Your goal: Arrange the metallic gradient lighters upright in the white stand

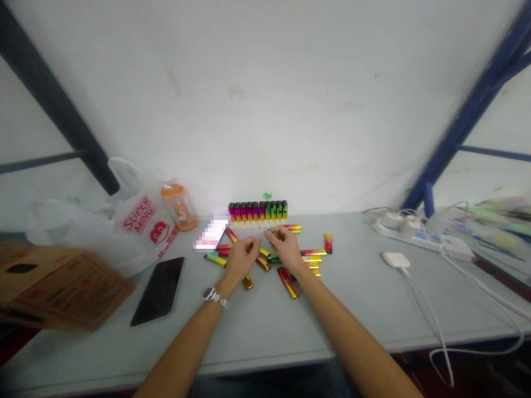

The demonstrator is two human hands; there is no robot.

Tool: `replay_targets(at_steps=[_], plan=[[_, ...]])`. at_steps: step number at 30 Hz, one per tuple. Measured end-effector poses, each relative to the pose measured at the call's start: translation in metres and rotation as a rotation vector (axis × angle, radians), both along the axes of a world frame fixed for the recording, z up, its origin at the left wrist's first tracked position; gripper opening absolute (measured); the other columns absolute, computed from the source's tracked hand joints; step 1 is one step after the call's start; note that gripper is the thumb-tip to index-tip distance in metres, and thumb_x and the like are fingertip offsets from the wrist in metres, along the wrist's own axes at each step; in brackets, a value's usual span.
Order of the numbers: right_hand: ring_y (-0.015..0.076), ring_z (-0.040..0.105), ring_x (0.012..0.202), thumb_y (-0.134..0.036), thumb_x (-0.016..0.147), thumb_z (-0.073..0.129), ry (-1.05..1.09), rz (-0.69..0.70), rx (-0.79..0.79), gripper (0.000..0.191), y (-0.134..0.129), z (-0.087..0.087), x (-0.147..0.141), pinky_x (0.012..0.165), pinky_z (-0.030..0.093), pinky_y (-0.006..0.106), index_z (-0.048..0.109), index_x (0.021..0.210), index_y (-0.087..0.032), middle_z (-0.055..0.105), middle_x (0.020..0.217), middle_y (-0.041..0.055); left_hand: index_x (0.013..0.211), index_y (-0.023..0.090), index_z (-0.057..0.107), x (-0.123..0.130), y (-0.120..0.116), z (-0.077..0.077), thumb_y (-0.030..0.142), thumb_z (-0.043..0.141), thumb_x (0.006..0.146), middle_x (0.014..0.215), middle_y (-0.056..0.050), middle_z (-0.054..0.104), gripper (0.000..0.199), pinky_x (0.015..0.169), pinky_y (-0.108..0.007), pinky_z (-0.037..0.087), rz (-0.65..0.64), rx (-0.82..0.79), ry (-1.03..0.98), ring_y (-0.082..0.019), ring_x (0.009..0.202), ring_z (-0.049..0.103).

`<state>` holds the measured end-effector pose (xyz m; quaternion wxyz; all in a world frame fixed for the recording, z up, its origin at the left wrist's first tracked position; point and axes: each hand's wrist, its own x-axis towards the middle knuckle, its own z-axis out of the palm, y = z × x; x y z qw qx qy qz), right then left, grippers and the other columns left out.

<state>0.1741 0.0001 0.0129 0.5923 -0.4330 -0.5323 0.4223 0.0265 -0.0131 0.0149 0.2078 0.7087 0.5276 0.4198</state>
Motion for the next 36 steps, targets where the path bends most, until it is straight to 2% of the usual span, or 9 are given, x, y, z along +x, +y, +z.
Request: replay_targets(at_steps=[4, 6, 9, 12, 16, 21, 27, 32, 36], plan=[[0.0141, 0.055, 0.069, -0.043, 0.072, 0.074, -0.126, -0.052, 0.126, 0.028, 0.010, 0.004, 0.003, 0.066, 0.045, 0.026, 0.067, 0.079, -0.017, 0.065, 0.076, 0.0018, 0.058, 0.018, 0.049, -0.016, -0.001, -0.003, 0.043, 0.044, 0.091, 0.054, 0.002, 0.051, 0.041, 0.054, -0.024, 0.029, 0.022, -0.004, 0.019, -0.011, 0.053, 0.045], [0.0136, 0.055, 0.066, -0.041, 0.074, 0.073, -0.180, -0.027, 0.155, 0.026, 0.017, 0.007, 0.002, 0.064, 0.045, 0.026, 0.067, 0.082, -0.017, 0.066, 0.077, 0.0020, 0.059, 0.018, 0.050, -0.026, -0.002, -0.007, 0.044, 0.044, 0.091, 0.055, 0.001, 0.052, 0.041, 0.054, -0.024, 0.030, 0.018, 0.001, 0.025, -0.011, 0.053, 0.046], [0.0124, 0.055, 0.056, -0.037, 0.076, 0.070, -0.265, 0.050, 0.159, 0.024, 0.034, 0.013, -0.006, 0.056, 0.043, 0.025, 0.066, 0.088, -0.017, 0.064, 0.068, -0.0008, 0.060, 0.018, 0.050, -0.039, -0.004, -0.012, 0.044, 0.043, 0.091, 0.056, 0.001, 0.053, 0.041, 0.053, -0.023, 0.030, 0.019, 0.001, 0.039, -0.011, 0.054, 0.047], [0.0128, 0.058, 0.057, -0.032, 0.078, 0.066, -0.341, 0.099, 0.222, 0.019, 0.057, 0.023, -0.025, 0.056, 0.045, 0.025, 0.065, 0.091, -0.017, 0.065, 0.068, -0.0011, 0.060, 0.018, 0.049, -0.046, -0.007, -0.014, 0.045, 0.042, 0.091, 0.056, 0.001, 0.052, 0.042, 0.053, -0.023, 0.030, 0.026, -0.005, 0.023, -0.011, 0.054, 0.046], [0.0129, 0.059, 0.060, -0.024, 0.078, 0.064, -0.454, 0.070, 0.306, 0.014, 0.093, 0.036, -0.060, 0.061, 0.046, 0.025, 0.069, 0.089, -0.016, 0.065, 0.066, -0.0006, 0.059, 0.018, 0.049, -0.047, -0.008, -0.014, 0.045, 0.042, 0.091, 0.055, 0.001, 0.049, 0.042, 0.053, -0.024, 0.029, 0.049, -0.006, 0.015, -0.011, 0.053, 0.044], [0.0124, 0.059, 0.060, -0.016, 0.074, 0.065, -0.475, 0.118, 0.288, 0.009, 0.127, 0.036, -0.098, 0.062, 0.046, 0.023, 0.069, 0.082, -0.016, 0.065, 0.063, -0.0017, 0.060, 0.019, 0.048, -0.048, -0.006, -0.017, 0.045, 0.042, 0.092, 0.054, 0.001, 0.047, 0.042, 0.053, -0.024, 0.027, 0.063, -0.011, 0.018, -0.012, 0.054, 0.044], [0.0118, 0.058, 0.061, -0.013, 0.073, 0.065, -0.556, 0.140, 0.307, 0.008, 0.141, 0.031, -0.115, 0.065, 0.047, 0.024, 0.070, 0.077, -0.016, 0.067, 0.067, -0.0007, 0.059, 0.019, 0.048, -0.048, -0.007, -0.017, 0.044, 0.042, 0.092, 0.054, 0.001, 0.049, 0.042, 0.054, -0.025, 0.028, 0.062, -0.040, 0.035, -0.012, 0.053, 0.044], [0.0125, 0.059, 0.063, -0.013, 0.072, 0.065, -0.584, 0.166, 0.342, 0.008, 0.144, 0.036, -0.113, 0.067, 0.046, 0.024, 0.071, 0.075, -0.017, 0.068, 0.067, -0.0001, 0.059, 0.019, 0.048, -0.048, -0.008, -0.015, 0.043, 0.043, 0.092, 0.054, 0.001, 0.050, 0.041, 0.054, -0.025, 0.029, 0.055, -0.025, 0.023, -0.012, 0.054, 0.045], [0.0123, 0.058, 0.059, -0.013, 0.072, 0.065, -0.539, 0.211, 0.306, 0.007, 0.144, 0.040, -0.108, 0.064, 0.046, 0.024, 0.071, 0.074, -0.017, 0.065, 0.060, -0.0012, 0.059, 0.019, 0.049, -0.048, -0.008, -0.013, 0.042, 0.044, 0.092, 0.055, 0.001, 0.050, 0.041, 0.055, -0.025, 0.030, 0.060, -0.035, 0.018, -0.012, 0.054, 0.045]])
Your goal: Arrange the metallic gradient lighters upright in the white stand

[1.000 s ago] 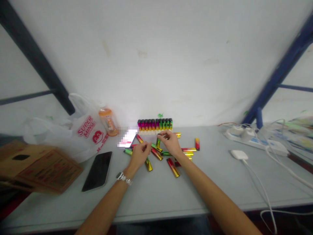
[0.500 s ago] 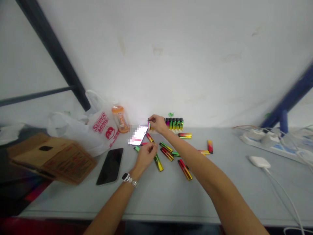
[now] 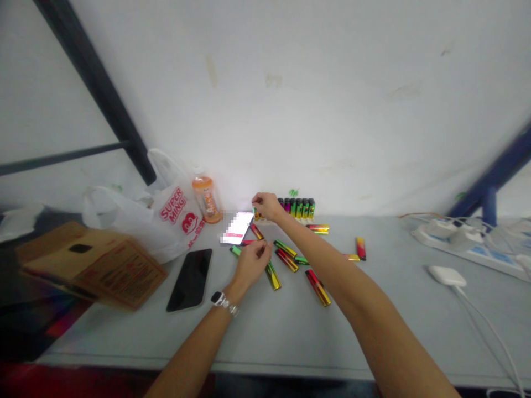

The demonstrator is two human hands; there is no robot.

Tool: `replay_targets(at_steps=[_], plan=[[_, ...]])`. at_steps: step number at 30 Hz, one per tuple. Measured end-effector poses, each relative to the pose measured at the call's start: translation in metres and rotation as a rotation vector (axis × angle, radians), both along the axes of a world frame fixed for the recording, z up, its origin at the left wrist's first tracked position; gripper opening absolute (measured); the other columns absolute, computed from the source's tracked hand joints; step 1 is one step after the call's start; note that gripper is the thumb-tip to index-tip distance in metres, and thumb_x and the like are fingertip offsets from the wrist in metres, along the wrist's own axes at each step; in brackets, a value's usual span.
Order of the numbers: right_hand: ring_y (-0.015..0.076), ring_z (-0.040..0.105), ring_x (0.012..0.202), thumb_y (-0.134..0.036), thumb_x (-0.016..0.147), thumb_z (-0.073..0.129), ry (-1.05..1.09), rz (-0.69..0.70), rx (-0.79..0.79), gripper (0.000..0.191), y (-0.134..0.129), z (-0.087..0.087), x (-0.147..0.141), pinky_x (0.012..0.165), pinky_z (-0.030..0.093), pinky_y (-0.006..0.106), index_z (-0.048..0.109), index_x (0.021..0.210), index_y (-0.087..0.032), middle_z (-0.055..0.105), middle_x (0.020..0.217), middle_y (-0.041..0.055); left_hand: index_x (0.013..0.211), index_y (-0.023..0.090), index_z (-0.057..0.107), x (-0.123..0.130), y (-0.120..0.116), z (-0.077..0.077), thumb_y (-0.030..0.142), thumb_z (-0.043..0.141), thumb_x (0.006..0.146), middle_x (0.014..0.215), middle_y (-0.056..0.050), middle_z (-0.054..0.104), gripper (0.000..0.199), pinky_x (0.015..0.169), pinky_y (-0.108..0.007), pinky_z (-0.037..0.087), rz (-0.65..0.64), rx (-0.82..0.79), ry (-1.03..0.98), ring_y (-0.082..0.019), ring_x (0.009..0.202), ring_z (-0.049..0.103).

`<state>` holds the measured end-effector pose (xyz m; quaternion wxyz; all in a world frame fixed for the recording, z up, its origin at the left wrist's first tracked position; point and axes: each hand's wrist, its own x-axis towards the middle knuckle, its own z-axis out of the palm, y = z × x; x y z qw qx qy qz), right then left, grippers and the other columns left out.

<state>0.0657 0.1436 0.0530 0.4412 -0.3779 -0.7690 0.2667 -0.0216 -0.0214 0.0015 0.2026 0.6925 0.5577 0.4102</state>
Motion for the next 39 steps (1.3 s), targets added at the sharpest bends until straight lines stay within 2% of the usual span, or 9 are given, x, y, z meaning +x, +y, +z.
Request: replay_targets(at_steps=[6, 12, 17, 21, 25, 29, 32, 35, 39], plan=[[0.0122, 0.057, 0.057, -0.013, 0.072, 0.067, -0.001, 0.020, -0.019, 0.008, -0.002, 0.003, 0.002, 0.063, 0.045, 0.024, 0.072, 0.075, -0.017, 0.063, 0.056, -0.0021, 0.059, 0.018, 0.050, 0.000, 0.001, 0.000, 0.043, 0.044, 0.092, 0.055, 0.001, 0.051, 0.041, 0.055, -0.024, 0.029, 0.001, -0.001, 0.005, -0.012, 0.056, 0.046], [0.0128, 0.058, 0.060, -0.010, 0.072, 0.066, -0.061, -0.013, 0.044, 0.010, -0.002, 0.005, 0.000, 0.064, 0.045, 0.025, 0.073, 0.074, -0.017, 0.066, 0.061, -0.0009, 0.059, 0.019, 0.050, 0.000, 0.002, -0.001, 0.043, 0.043, 0.092, 0.055, 0.000, 0.051, 0.041, 0.054, -0.025, 0.028, 0.011, -0.003, 0.022, -0.013, 0.055, 0.047], [0.0133, 0.059, 0.063, -0.008, 0.073, 0.064, -0.184, 0.030, 0.102, 0.013, 0.000, 0.005, 0.002, 0.067, 0.045, 0.024, 0.074, 0.076, -0.016, 0.069, 0.067, 0.0010, 0.059, 0.019, 0.049, 0.000, 0.001, -0.001, 0.043, 0.043, 0.092, 0.056, 0.000, 0.052, 0.041, 0.055, -0.025, 0.029, 0.012, -0.014, 0.017, -0.013, 0.056, 0.048], [0.0148, 0.061, 0.071, -0.006, 0.077, 0.062, -0.319, 0.006, 0.167, 0.017, 0.003, 0.001, 0.005, 0.072, 0.046, 0.026, 0.076, 0.082, -0.015, 0.069, 0.078, 0.0046, 0.058, 0.019, 0.049, 0.001, 0.002, -0.002, 0.044, 0.043, 0.091, 0.056, 0.000, 0.052, 0.042, 0.055, -0.025, 0.029, -0.001, -0.020, 0.005, -0.013, 0.056, 0.048], [0.0154, 0.060, 0.082, -0.016, 0.085, 0.061, -0.433, -0.082, 0.287, 0.018, -0.003, -0.005, 0.007, 0.082, 0.047, 0.027, 0.077, 0.094, -0.014, 0.060, 0.104, 0.0102, 0.058, 0.019, 0.049, 0.002, 0.002, -0.003, 0.043, 0.044, 0.092, 0.054, 0.000, 0.052, 0.042, 0.055, -0.025, 0.029, -0.010, -0.008, -0.001, -0.012, 0.055, 0.047], [0.0158, 0.060, 0.084, -0.022, 0.091, 0.056, -0.542, -0.142, 0.244, 0.031, -0.018, -0.008, 0.011, 0.084, 0.047, 0.028, 0.070, 0.119, -0.018, 0.051, 0.111, 0.0096, 0.057, 0.019, 0.047, 0.002, 0.003, -0.003, 0.042, 0.044, 0.092, 0.054, 0.000, 0.052, 0.042, 0.055, -0.024, 0.029, -0.018, -0.003, -0.007, -0.012, 0.055, 0.046], [0.0165, 0.060, 0.088, -0.022, 0.091, 0.054, -0.515, -0.172, 0.214, 0.041, -0.038, -0.011, 0.021, 0.086, 0.046, 0.028, 0.059, 0.132, -0.019, 0.051, 0.116, 0.0100, 0.058, 0.019, 0.047, 0.002, 0.005, -0.004, 0.042, 0.044, 0.092, 0.054, 0.000, 0.053, 0.041, 0.055, -0.024, 0.030, -0.023, 0.004, -0.016, -0.012, 0.055, 0.047], [0.0174, 0.060, 0.091, -0.024, 0.093, 0.050, -0.522, -0.195, 0.170, 0.030, -0.065, -0.015, 0.041, 0.085, 0.045, 0.028, 0.062, 0.119, -0.017, 0.057, 0.111, 0.0092, 0.058, 0.018, 0.049, 0.001, 0.006, -0.004, 0.042, 0.044, 0.091, 0.054, 0.001, 0.053, 0.041, 0.054, -0.023, 0.030, -0.033, 0.003, -0.030, -0.011, 0.054, 0.046], [0.0205, 0.062, 0.087, -0.035, 0.088, 0.058, -0.748, -0.233, 0.015, 0.025, -0.097, -0.022, 0.073, 0.077, 0.044, 0.028, 0.068, 0.101, -0.016, 0.066, 0.101, 0.0102, 0.060, 0.018, 0.051, 0.003, 0.004, -0.002, 0.044, 0.044, 0.091, 0.055, 0.001, 0.054, 0.041, 0.054, -0.023, 0.031, -0.029, 0.011, -0.067, -0.011, 0.054, 0.047]])
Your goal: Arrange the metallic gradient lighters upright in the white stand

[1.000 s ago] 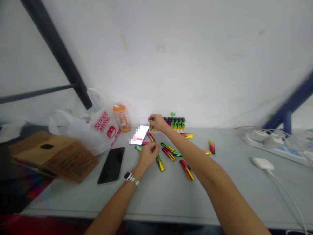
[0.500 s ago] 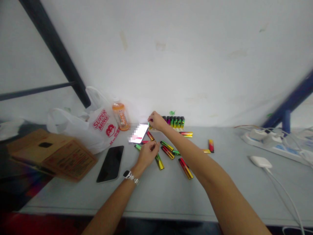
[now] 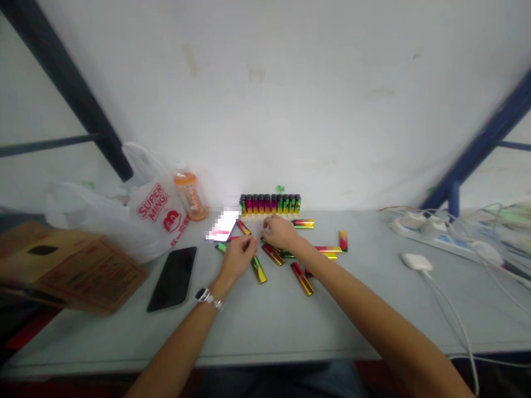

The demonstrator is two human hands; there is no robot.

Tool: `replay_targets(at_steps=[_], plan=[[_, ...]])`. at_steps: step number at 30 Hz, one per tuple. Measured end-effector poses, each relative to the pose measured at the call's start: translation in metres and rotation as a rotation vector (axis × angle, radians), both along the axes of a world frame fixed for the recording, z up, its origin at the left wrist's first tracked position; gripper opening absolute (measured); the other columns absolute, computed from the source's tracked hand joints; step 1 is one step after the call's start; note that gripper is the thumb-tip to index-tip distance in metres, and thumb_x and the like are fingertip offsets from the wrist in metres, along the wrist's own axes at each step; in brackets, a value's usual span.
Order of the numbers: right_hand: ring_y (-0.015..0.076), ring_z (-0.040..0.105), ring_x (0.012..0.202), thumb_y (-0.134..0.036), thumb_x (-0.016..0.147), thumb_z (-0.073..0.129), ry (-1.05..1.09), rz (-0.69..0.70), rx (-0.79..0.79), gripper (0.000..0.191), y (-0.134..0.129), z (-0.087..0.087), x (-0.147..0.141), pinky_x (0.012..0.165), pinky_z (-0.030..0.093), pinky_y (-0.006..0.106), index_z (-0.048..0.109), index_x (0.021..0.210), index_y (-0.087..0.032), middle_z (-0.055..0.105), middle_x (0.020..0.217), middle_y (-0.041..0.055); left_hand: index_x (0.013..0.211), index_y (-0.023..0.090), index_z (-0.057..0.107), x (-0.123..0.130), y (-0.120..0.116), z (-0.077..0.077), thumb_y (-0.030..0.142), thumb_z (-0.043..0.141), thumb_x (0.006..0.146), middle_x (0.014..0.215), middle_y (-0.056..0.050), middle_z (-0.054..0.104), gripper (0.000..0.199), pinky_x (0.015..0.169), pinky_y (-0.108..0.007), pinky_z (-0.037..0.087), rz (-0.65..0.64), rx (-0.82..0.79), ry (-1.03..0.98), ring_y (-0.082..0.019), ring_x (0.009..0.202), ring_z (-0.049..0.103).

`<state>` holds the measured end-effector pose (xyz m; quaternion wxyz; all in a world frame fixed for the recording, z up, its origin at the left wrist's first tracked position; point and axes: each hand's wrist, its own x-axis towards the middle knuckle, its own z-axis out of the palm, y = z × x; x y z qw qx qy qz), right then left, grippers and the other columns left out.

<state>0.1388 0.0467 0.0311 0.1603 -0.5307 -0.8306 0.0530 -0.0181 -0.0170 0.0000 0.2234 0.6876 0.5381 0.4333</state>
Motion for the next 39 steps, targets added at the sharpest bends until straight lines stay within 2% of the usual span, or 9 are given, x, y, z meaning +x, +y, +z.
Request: replay_targets(at_steps=[3, 6, 10, 15, 19, 24, 27, 32, 39], plan=[[0.0213, 0.063, 0.081, -0.045, 0.083, 0.064, -0.087, -0.024, -0.092, 0.030, -0.008, -0.002, 0.014, 0.067, 0.041, 0.028, 0.070, 0.092, -0.016, 0.069, 0.096, 0.0114, 0.060, 0.018, 0.051, 0.004, -0.003, 0.003, 0.045, 0.044, 0.091, 0.055, 0.001, 0.053, 0.041, 0.054, -0.023, 0.031, 0.005, 0.009, -0.004, -0.011, 0.054, 0.047], [0.0203, 0.062, 0.073, -0.043, 0.081, 0.065, -0.104, -0.014, -0.153, 0.027, -0.005, -0.002, 0.019, 0.061, 0.038, 0.028, 0.070, 0.084, -0.017, 0.071, 0.084, 0.0097, 0.059, 0.018, 0.049, 0.006, -0.004, 0.004, 0.045, 0.044, 0.091, 0.055, 0.001, 0.053, 0.042, 0.054, -0.023, 0.032, 0.008, 0.026, -0.002, -0.011, 0.054, 0.047], [0.0182, 0.058, 0.069, -0.039, 0.083, 0.063, 0.007, -0.051, -0.120, 0.023, -0.002, -0.003, 0.028, 0.060, 0.035, 0.027, 0.065, 0.080, -0.016, 0.069, 0.080, 0.0084, 0.061, 0.018, 0.050, 0.004, -0.004, 0.003, 0.045, 0.043, 0.091, 0.055, 0.001, 0.053, 0.042, 0.055, -0.023, 0.033, 0.008, 0.041, -0.028, -0.011, 0.054, 0.048], [0.0160, 0.055, 0.069, -0.043, 0.090, 0.054, 0.557, 0.003, 0.016, 0.025, -0.014, -0.013, 0.045, 0.063, 0.038, 0.027, 0.051, 0.081, -0.020, 0.062, 0.076, 0.0028, 0.060, 0.018, 0.050, 0.004, -0.004, 0.004, 0.047, 0.044, 0.092, 0.053, 0.002, 0.052, 0.043, 0.054, -0.023, 0.034, 0.006, 0.054, -0.041, -0.010, 0.052, 0.047], [0.0152, 0.059, 0.070, -0.050, 0.092, 0.051, 1.101, 0.103, -0.062, 0.028, -0.031, -0.020, 0.045, 0.065, 0.045, 0.028, 0.046, 0.092, -0.022, 0.065, 0.079, 0.0016, 0.060, 0.018, 0.050, 0.007, -0.005, 0.005, 0.047, 0.044, 0.091, 0.054, 0.002, 0.051, 0.043, 0.054, -0.023, 0.035, 0.010, 0.051, -0.035, -0.011, 0.053, 0.047], [0.0123, 0.052, 0.055, -0.053, 0.089, 0.055, 1.358, 0.097, -0.128, 0.033, -0.048, -0.018, 0.034, 0.055, 0.045, 0.026, 0.045, 0.103, -0.024, 0.055, 0.067, -0.0055, 0.061, 0.018, 0.049, 0.010, -0.007, 0.004, 0.047, 0.046, 0.091, 0.054, 0.002, 0.050, 0.042, 0.053, -0.024, 0.035, -0.003, 0.036, -0.079, -0.011, 0.052, 0.048], [0.0105, 0.041, 0.048, -0.056, 0.088, 0.054, 1.353, -0.007, -0.140, 0.035, -0.052, -0.019, 0.034, 0.045, 0.035, 0.023, 0.052, 0.101, -0.024, 0.044, 0.061, -0.0072, 0.060, 0.018, 0.049, 0.010, -0.008, 0.004, 0.047, 0.046, 0.091, 0.054, 0.002, 0.051, 0.042, 0.054, -0.024, 0.036, -0.002, 0.039, -0.091, -0.011, 0.052, 0.048], [0.0111, 0.037, 0.050, -0.057, 0.087, 0.051, 1.196, -0.187, -0.039, 0.041, -0.051, -0.027, 0.043, 0.047, 0.029, 0.025, 0.053, 0.070, -0.020, 0.040, 0.055, -0.0045, 0.060, 0.018, 0.051, 0.009, -0.007, 0.002, 0.048, 0.045, 0.091, 0.054, 0.002, 0.052, 0.043, 0.054, -0.024, 0.037, 0.005, 0.059, -0.072, -0.012, 0.053, 0.049], [0.0119, 0.038, 0.055, -0.035, 0.085, 0.044, 0.948, -0.268, 0.111, 0.028, -0.052, -0.023, 0.044, 0.055, 0.026, 0.027, 0.043, 0.061, -0.021, 0.038, 0.055, -0.0047, 0.060, 0.018, 0.052, 0.011, -0.006, 0.004, 0.048, 0.046, 0.091, 0.054, 0.001, 0.053, 0.044, 0.055, -0.024, 0.038, -0.009, 0.047, -0.053, -0.013, 0.055, 0.050]])
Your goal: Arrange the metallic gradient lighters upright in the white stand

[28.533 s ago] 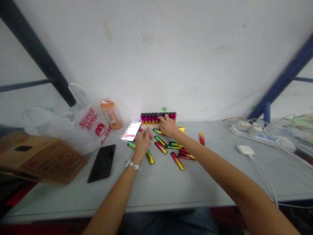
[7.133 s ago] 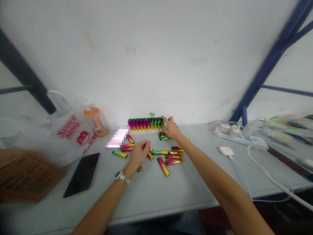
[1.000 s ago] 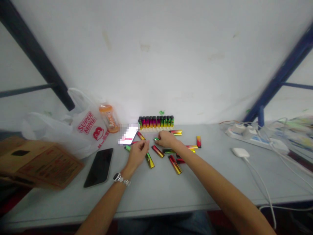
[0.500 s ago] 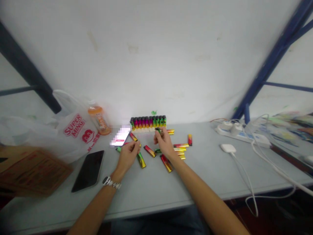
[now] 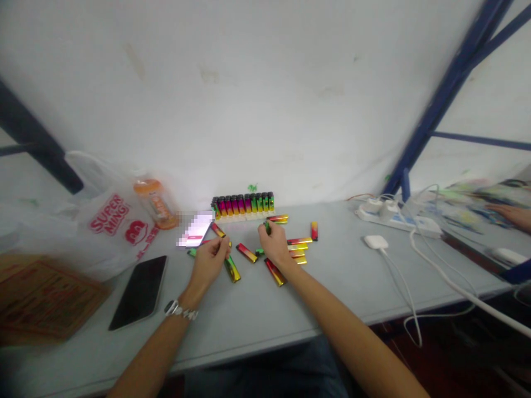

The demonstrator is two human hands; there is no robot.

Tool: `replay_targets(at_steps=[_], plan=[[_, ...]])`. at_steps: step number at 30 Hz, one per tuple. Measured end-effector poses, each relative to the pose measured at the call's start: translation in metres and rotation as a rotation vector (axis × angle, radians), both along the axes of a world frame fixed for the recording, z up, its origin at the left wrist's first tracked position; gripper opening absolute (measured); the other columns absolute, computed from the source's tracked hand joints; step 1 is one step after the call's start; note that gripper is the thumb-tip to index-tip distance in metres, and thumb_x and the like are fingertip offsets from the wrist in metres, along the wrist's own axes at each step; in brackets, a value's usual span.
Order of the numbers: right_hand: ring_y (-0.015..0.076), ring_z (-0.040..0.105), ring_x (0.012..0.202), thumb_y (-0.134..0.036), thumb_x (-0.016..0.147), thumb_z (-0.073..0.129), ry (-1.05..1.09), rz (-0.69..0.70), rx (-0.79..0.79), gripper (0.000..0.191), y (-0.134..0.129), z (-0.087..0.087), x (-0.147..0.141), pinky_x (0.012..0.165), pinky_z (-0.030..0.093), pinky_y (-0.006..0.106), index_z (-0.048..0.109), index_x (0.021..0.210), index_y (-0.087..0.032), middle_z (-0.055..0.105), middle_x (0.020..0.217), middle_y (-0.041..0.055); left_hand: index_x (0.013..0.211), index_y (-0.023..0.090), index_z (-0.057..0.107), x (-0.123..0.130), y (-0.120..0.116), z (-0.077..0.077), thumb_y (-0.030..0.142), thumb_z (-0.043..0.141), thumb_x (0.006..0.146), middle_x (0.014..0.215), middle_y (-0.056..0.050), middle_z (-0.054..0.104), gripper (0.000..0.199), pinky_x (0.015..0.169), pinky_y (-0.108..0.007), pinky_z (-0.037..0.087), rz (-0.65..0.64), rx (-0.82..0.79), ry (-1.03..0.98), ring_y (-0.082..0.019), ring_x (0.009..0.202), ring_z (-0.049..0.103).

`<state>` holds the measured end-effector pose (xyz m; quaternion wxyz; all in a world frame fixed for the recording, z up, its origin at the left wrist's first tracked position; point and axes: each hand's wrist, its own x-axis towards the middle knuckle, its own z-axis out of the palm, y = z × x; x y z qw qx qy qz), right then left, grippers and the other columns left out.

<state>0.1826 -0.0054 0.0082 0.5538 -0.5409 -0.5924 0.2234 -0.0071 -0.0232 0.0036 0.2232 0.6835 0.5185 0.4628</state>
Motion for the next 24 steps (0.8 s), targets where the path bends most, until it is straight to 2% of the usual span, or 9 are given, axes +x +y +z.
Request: replay_targets(at_steps=[4, 13, 19, 24], plan=[[0.0119, 0.038, 0.056, -0.036, 0.085, 0.044, -0.018, -0.001, 0.015, 0.027, -0.0032, 0.0018, -0.0018, 0.055, 0.027, 0.027, 0.041, 0.062, -0.021, 0.038, 0.056, -0.0048, 0.060, 0.018, 0.052, 0.0005, -0.0015, 0.0009, 0.049, 0.046, 0.091, 0.053, 0.002, 0.052, 0.044, 0.054, -0.024, 0.038, -0.008, -0.010, 0.006, -0.012, 0.053, 0.050], [0.0126, 0.038, 0.057, -0.058, 0.089, 0.049, -0.017, 0.078, 0.011, 0.045, -0.0093, 0.0038, -0.0001, 0.056, 0.028, 0.028, 0.044, 0.064, -0.021, 0.042, 0.058, -0.0034, 0.061, 0.018, 0.052, 0.0009, -0.0031, 0.0033, 0.048, 0.044, 0.091, 0.054, 0.001, 0.055, 0.044, 0.054, -0.024, 0.037, 0.014, -0.026, 0.047, -0.012, 0.053, 0.051], [0.0126, 0.038, 0.057, -0.057, 0.089, 0.046, -0.013, 0.058, -0.009, 0.045, -0.0067, 0.0017, -0.0009, 0.056, 0.027, 0.028, 0.044, 0.063, -0.021, 0.040, 0.058, -0.0034, 0.059, 0.018, 0.049, 0.0006, -0.0037, 0.0042, 0.048, 0.043, 0.091, 0.054, 0.002, 0.051, 0.044, 0.055, -0.025, 0.036, 0.001, -0.023, 0.053, -0.012, 0.054, 0.049], [0.0121, 0.036, 0.056, -0.044, 0.088, 0.045, -0.040, 0.032, -0.003, 0.035, -0.0046, 0.0002, -0.0015, 0.055, 0.025, 0.028, 0.041, 0.062, -0.022, 0.037, 0.056, -0.0046, 0.060, 0.018, 0.049, 0.0003, -0.0030, 0.0022, 0.049, 0.043, 0.091, 0.055, 0.001, 0.052, 0.044, 0.055, -0.025, 0.036, -0.006, -0.033, 0.051, -0.012, 0.054, 0.050]])
